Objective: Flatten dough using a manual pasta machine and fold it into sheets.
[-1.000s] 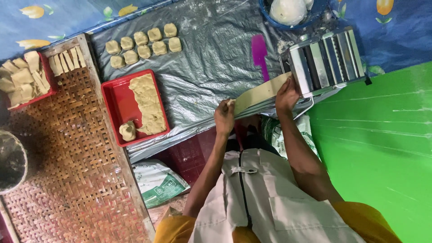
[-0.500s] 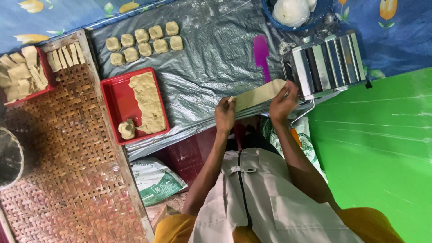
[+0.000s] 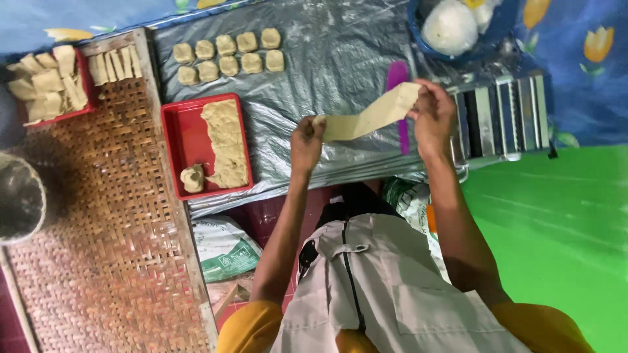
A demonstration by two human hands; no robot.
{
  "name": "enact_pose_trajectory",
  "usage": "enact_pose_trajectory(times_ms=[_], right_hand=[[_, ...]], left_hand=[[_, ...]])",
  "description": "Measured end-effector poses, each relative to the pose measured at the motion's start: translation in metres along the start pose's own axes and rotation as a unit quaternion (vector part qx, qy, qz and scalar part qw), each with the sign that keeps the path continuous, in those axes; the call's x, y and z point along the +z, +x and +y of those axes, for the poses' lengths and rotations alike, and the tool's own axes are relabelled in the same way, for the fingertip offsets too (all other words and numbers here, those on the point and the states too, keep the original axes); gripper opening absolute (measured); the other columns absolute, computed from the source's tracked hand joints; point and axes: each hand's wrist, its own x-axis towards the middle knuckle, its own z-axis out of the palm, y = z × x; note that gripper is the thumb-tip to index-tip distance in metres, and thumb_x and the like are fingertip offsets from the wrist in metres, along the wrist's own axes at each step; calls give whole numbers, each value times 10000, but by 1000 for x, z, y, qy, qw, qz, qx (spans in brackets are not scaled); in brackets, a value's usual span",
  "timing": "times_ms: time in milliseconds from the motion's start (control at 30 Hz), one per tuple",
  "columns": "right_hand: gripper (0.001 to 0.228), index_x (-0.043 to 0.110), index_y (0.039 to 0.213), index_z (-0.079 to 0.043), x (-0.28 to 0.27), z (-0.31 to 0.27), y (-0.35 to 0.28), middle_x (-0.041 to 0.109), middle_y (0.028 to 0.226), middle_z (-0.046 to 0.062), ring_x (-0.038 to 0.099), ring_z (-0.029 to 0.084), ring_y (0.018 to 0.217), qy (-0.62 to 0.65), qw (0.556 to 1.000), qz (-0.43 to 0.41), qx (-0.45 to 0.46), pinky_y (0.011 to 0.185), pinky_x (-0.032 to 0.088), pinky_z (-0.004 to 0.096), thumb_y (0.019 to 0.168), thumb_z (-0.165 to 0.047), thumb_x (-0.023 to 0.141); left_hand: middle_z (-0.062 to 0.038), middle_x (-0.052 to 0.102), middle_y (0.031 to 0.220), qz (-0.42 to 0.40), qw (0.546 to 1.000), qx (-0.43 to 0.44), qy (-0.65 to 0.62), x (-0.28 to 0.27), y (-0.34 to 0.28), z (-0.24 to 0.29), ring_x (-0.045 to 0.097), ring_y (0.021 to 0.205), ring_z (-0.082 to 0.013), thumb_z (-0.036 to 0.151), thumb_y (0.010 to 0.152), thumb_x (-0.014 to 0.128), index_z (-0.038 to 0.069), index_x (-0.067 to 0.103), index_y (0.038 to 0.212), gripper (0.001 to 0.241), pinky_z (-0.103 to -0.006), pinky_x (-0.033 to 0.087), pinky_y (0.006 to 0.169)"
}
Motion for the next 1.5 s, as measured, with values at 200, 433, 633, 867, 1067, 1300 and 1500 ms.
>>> enact_pose_trajectory(times_ms=[200, 433, 633, 867, 1067, 1300, 1500], right_hand=[[219, 746, 1172, -141, 55, 7, 61, 666, 964, 34, 642, 96, 847, 53, 994, -77, 56, 674, 655, 264, 968, -186, 680], [335, 711, 1234, -97, 94, 54, 112, 684, 1021, 93, 662, 150, 935, 81, 984, -140, 79, 768, 646, 325, 912, -9, 672], [420, 733, 1233, -113, 90, 97, 140, 641, 995, 84, 634, 178, 943, 43, 984, -139, 102, 792, 647, 395, 851, 31, 632], [401, 730, 1224, -111, 79, 163, 175, 715, 978, 111, 695, 130, 894, -15, 987, -139, 79, 732, 627, 262, 842, -1, 682], [392, 731, 1195, -97, 75, 203, 191, 745, 938, 149, 737, 164, 866, -76, 988, -134, 18, 709, 624, 275, 830, 43, 705], [358, 702, 1161, -67, 79, 149, 168, 761, 890, 183, 768, 312, 840, -208, 955, -125, -169, 685, 620, 352, 830, 48, 635], [380, 688, 1198, -34, 77, 142, 168, 729, 891, 251, 735, 443, 859, -240, 943, -113, -202, 651, 643, 432, 849, 115, 663]], left_hand=[[-68, 702, 859, 83, 997, 1, 0, -28, 62, -15, 660, 854, -175, 264, 952, 678, 78, 715, 1111, 248, -360, 535, 821], [-40, 717, 851, 150, 985, -34, 81, -58, 123, -47, 663, 830, -180, 362, 938, 652, 127, 723, 1130, 311, -376, 507, 803], [-156, 740, 913, 157, 978, -31, 131, -73, 146, -77, 705, 876, -299, 429, 954, 624, 91, 714, 1176, 414, -449, 503, 810], [-127, 767, 918, 188, 963, -71, 181, -70, 155, -96, 741, 924, -352, 427, 915, 636, 160, 723, 1165, 376, -472, 537, 843], [-158, 765, 900, 227, 943, -51, 240, -58, 154, -82, 725, 936, -422, 355, 899, 654, 199, 732, 1133, 292, -533, 543, 835], [-200, 765, 909, 305, 904, -35, 298, -44, 146, -69, 734, 911, -438, 216, 854, 619, 149, 652, 1191, 346, -575, 561, 856], [-188, 749, 888, 328, 898, -8, 294, -38, 128, -51, 723, 897, -460, 80, 830, 592, 109, 619, 1265, 436, -604, 553, 807]])
